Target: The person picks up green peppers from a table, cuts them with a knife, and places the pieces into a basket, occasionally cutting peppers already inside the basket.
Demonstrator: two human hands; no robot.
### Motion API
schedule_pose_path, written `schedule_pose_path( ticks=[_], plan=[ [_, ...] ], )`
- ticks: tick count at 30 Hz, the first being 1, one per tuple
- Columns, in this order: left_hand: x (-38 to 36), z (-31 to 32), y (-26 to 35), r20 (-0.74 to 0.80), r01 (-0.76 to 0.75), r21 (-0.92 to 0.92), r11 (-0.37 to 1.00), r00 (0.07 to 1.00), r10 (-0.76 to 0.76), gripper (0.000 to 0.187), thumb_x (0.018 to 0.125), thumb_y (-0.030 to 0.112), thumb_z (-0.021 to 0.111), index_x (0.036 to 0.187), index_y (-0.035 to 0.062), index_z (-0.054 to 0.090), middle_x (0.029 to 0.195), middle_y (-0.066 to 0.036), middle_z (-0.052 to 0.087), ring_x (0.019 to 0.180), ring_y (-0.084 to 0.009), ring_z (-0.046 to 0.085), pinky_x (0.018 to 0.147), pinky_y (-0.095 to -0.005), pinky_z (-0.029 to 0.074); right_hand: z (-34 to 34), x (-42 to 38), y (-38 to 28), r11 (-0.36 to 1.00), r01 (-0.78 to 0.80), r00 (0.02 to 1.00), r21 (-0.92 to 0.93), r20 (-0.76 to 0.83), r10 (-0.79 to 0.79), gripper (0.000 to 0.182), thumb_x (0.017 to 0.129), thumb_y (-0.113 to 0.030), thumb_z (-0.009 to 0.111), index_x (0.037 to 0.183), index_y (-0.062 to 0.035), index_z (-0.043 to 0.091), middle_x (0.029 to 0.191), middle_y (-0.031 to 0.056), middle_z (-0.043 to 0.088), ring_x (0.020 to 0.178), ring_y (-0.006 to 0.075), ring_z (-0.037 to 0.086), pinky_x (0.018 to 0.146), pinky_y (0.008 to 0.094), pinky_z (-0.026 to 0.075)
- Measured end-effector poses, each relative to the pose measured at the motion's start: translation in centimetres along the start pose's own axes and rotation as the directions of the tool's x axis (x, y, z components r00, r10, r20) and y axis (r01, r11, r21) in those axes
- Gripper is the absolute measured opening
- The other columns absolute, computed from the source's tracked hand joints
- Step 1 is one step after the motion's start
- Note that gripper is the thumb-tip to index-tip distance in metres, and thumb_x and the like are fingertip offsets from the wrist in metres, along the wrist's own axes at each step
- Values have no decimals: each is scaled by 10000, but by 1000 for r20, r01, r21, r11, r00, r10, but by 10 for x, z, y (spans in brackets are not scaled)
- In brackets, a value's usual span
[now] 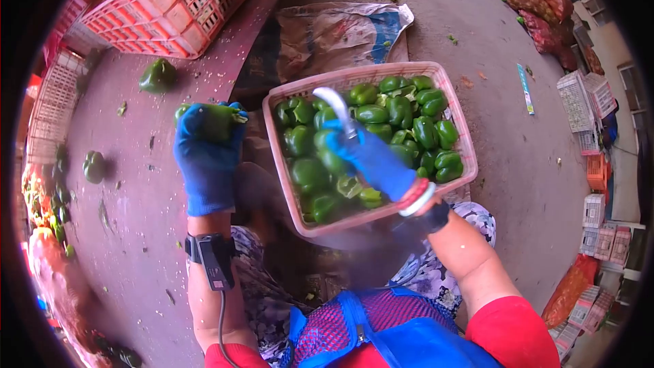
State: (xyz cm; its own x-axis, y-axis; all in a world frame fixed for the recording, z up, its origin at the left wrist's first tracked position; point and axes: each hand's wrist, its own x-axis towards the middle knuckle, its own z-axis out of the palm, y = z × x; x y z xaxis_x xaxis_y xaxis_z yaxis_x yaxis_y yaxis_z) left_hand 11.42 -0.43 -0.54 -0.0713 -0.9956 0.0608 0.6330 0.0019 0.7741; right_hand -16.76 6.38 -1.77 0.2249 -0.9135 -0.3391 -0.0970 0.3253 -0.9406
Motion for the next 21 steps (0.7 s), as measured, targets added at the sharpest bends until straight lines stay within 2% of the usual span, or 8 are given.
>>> schedule_pose_path(
  ticks=[2, 4, 10, 13, 15, 17, 19, 21],
  plan=[
    [-4, 3, 8, -12, 106, -218, 970, 994, -111, 229, 960, 159, 616, 1173, 74, 618, 1196, -168, 647, 1158, -353, 622, 978, -498, 531, 30, -1, 16, 928, 128, 982, -351, -86, -168, 539, 867, -481, 724, 1272, -144, 613, 1132, 150, 640, 1024, 301, 638, 873, 421, 510],
    [-11, 16, 8, -84, 179, -211, 961, 976, -201, 237, 965, 156, 609, 1185, 69, 612, 1203, -169, 644, 1162, -358, 621, 982, -502, 531, 48, 3, 57, 571, 33, 968, -820, -116, -223, 499, 814, -433, 774, 1212, -165, 637, 1028, 120, 644, 904, 292, 638, 822, 418, 507],
    [-16, 17, 24, -92, 237, -150, 960, 963, -252, 402, 926, 125, 640, 1302, 34, 531, 1261, -219, 606, 1191, -391, 592, 999, -552, 504, 61, 14, 65, 664, -67, 992, -744, -123, -37, 546, 770, -391, 803, 1193, -94, 624, 1159, 195, 614, 1062, 360, 623, 908, 474, 497],
    [-14, 27, 30, -64, 231, -123, 965, 969, -240, 487, 924, 121, 647, 1368, 31, 469, 1305, -223, 576, 1211, -382, 578, 1018, -551, 488, 56, 10, 57, 769, 4, 977, -640, -160, -139, 562, 784, -412, 807, 1170, -50, 616, 1030, 160, 658, 925, 316, 661, 831, 449, 523],
    [-19, 35, 30, -23, 199, -76, 977, 979, -201, 479, 944, 127, 630, 1382, 45, 455, 1308, -205, 567, 1203, -352, 583, 1025, -525, 488, 53, 4, 31, 989, -43, 987, -142, -158, 20, 523, 837, -442, 773, 1156, -58, 620, 912, 87, 650, 776, 214, 623, 683, 360, 499],
    [-26, 45, 26, 36, 143, -11, 990, 989, -143, 452, 969, 140, 607, 1385, 60, 452, 1289, -181, 566, 1181, -316, 593, 1030, -486, 490, 50, -6, -4, 912, -119, 985, 393, -66, 157, 493, 889, -473, 739, 1141, -66, 624, 794, 14, 641, 626, 111, 585, 535, 272, 476],
    [-31, 49, 2, -8, 109, 171, 979, 994, -110, 413, 986, 163, 589, 1369, 67, 467, 1254, -157, 571, 1144, -287, 604, 1018, -448, 498, 54, -13, -24, 866, -118, 993, 487, 50, 107, 452, 907, -467, 720, 1120, -78, 635, 796, -3, 634, 606, 90, 571, 519, 246, 458],
    [-35, 60, -15, -100, 257, 67, 964, 963, -250, 340, 1006, 175, 560, 1323, 69, 498, 1194, -112, 582, 1084, -237, 617, 983, -395, 512, 68, -13, -31, 785, -32, 999, 618, 47, 4, 413, 921, -463, 706, 1076, -84, 653, 789, -19, 626, 602, 83, 572, 521, 238, 457]
  ],
)
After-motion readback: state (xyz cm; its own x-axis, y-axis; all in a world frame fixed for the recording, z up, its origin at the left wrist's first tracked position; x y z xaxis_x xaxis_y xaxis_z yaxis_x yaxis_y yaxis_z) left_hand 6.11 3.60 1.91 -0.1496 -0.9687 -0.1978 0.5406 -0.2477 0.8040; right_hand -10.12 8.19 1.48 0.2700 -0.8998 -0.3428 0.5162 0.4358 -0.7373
